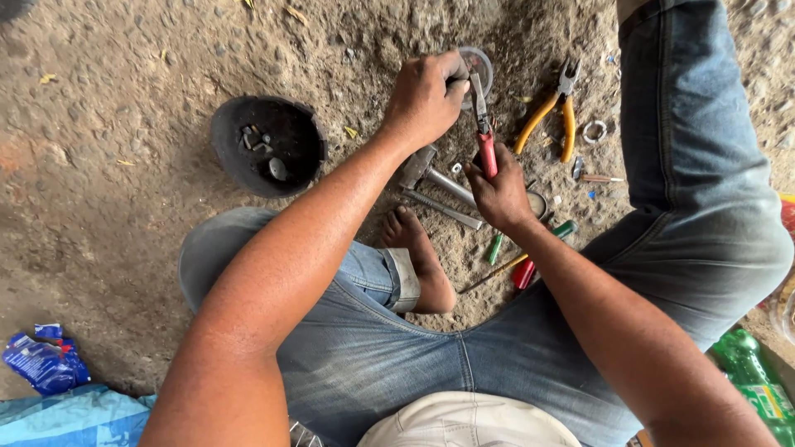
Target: The person sits on the ground and uses pliers to manipulate small metal parts, repeatedly picking them up, adjusting them, and placing them into a small container. The workspace includes various tools and a bicycle wheel nearby.
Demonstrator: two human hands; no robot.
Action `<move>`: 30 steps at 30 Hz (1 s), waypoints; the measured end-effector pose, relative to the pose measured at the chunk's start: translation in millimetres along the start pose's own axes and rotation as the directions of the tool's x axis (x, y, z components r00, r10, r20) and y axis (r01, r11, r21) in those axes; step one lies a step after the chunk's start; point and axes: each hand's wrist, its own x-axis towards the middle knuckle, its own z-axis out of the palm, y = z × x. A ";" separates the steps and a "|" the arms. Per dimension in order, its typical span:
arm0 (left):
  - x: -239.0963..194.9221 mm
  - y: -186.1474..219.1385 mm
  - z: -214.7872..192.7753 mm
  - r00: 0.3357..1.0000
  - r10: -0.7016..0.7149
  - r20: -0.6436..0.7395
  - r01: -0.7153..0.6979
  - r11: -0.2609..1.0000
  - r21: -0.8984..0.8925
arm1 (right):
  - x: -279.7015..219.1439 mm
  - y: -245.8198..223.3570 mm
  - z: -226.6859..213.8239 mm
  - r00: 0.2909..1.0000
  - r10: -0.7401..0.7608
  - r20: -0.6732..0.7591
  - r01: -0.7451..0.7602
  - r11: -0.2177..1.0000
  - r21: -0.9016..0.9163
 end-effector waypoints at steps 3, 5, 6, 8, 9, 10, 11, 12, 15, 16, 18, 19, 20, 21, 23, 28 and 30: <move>-2.3 -5.0 3.8 0.999 -0.025 0.025 0.025 1.000 -0.015 | 0.3 3.7 0.9 0.997 0.081 0.015 -0.079 0.993 -0.090; -3.2 -7.8 4.3 0.996 -0.071 0.048 0.071 0.997 -0.013 | 1.6 5.4 2.0 0.999 0.046 0.023 -0.045 0.998 -0.049; -1.7 -8.7 3.7 0.997 -0.072 0.040 0.072 0.997 0.005 | 2.8 5.8 1.9 0.993 0.081 0.089 -0.088 0.992 0.087; -1.0 -10.3 0.7 0.997 -0.080 0.023 0.079 0.996 0.042 | 5.2 6.8 3.1 0.964 0.116 0.237 -0.194 0.920 0.340; -0.5 -11.6 -1.5 0.996 -0.083 0.022 0.082 0.996 0.030 | 8.0 7.7 3.8 0.972 0.050 0.231 -0.129 0.931 0.340; -3.5 -12.4 -2.7 0.996 -0.087 0.031 0.087 0.996 0.016 | 7.8 10.3 6.2 0.974 -0.008 0.225 -0.072 0.936 0.345; -6.0 -12.8 -3.4 0.995 -0.092 0.040 0.092 0.996 0.001 | 8.0 13.4 8.3 0.973 -0.066 0.219 -0.015 0.937 0.349; -5.3 -11.7 -2.6 0.996 -0.075 0.039 0.075 0.997 0.006 | 8.2 17.0 8.7 0.977 -0.022 0.214 -0.047 0.949 0.310; -1.8 -7.3 -3.4 0.997 -0.067 0.050 0.066 0.998 0.012 | 10.2 23.0 6.7 0.986 0.010 0.167 -0.046 0.976 0.213; -1.2 -6.6 -5.4 0.993 -0.099 0.067 0.099 0.995 0.013 | 10.5 22.5 7.9 0.989 -0.048 0.140 0.020 0.980 0.196; -1.1 -6.8 -7.9 0.985 -0.147 0.090 0.146 0.989 0.022 | 10.5 20.2 10.2 0.991 -0.074 0.111 0.056 0.985 0.164; -2.0 -7.9 -8.7 0.982 -0.163 0.096 0.161 0.987 0.029 | 10.2 18.9 11.3 0.993 -0.041 0.107 0.025 0.988 0.151; -1.1 -7.9 -5.7 0.979 -0.175 0.103 0.173 0.984 0.030 | 9.8 18.7 8.7 0.995 -0.004 0.099 -0.009 0.991 0.133; 0.8 -9.0 -3.1 0.984 -0.149 0.097 0.146 0.989 0.028 | 9.7 18.2 6.4 0.996 -0.008 0.084 -0.002 0.992 0.125; -0.6 -13.2 -1.0 0.991 -0.107 0.082 0.105 0.994 0.033 | 7.7 17.0 5.3 0.998 -0.018 0.068 0.011 0.994 0.111; -2.3 -22.3 -5.0 0.984 -0.145 0.105 0.142 0.989 0.036 | 8.2 13.8 6.5 0.998 0.024 0.066 -0.029 0.996 0.089; -4.1 -21.2 -4.8 0.976 -0.175 0.127 0.172 0.984 0.037 | 5.6 15.4 7.2 0.998 -0.017 0.058 0.013 0.997 0.074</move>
